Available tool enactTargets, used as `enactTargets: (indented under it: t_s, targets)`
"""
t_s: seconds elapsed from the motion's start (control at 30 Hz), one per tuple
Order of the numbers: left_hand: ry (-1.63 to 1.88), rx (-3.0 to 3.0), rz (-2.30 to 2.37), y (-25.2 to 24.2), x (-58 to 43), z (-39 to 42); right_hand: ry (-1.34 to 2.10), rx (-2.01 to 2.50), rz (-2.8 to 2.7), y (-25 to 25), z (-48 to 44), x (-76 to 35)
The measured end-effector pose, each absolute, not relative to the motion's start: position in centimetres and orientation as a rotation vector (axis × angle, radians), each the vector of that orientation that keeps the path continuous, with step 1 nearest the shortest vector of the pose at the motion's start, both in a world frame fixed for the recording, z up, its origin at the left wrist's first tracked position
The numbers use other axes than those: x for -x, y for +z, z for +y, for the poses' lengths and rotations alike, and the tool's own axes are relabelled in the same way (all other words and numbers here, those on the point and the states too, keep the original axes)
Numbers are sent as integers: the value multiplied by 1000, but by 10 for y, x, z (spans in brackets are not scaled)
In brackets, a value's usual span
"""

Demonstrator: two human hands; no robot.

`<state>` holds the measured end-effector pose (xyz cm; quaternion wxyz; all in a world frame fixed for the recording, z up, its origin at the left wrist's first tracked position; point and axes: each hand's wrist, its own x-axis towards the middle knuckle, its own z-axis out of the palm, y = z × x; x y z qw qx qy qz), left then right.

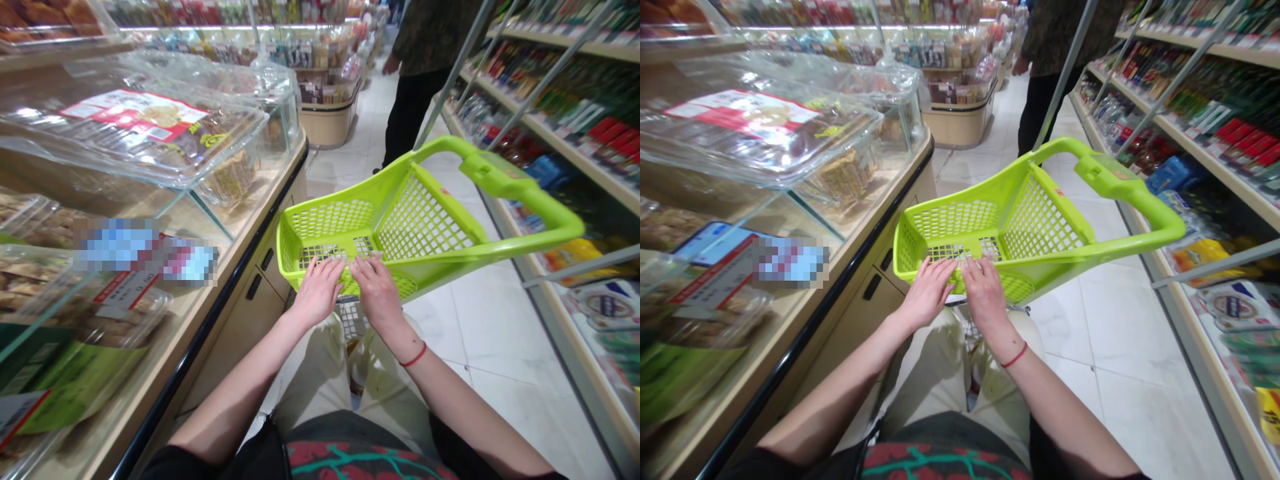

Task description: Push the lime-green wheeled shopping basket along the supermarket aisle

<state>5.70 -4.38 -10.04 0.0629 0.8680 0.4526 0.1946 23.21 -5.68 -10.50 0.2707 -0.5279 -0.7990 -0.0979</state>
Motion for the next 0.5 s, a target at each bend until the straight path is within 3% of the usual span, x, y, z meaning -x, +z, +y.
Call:
enactTargets:
  t_s: [0.23,0.5]
  targets:
    - [719,-2600,1402,-113,-66,-47,-225,1361,-2234,-100,-57,-231]
    - [744,-2602,1410,-117,-63,-47,-412,1499,-2216,-84,-63,-313]
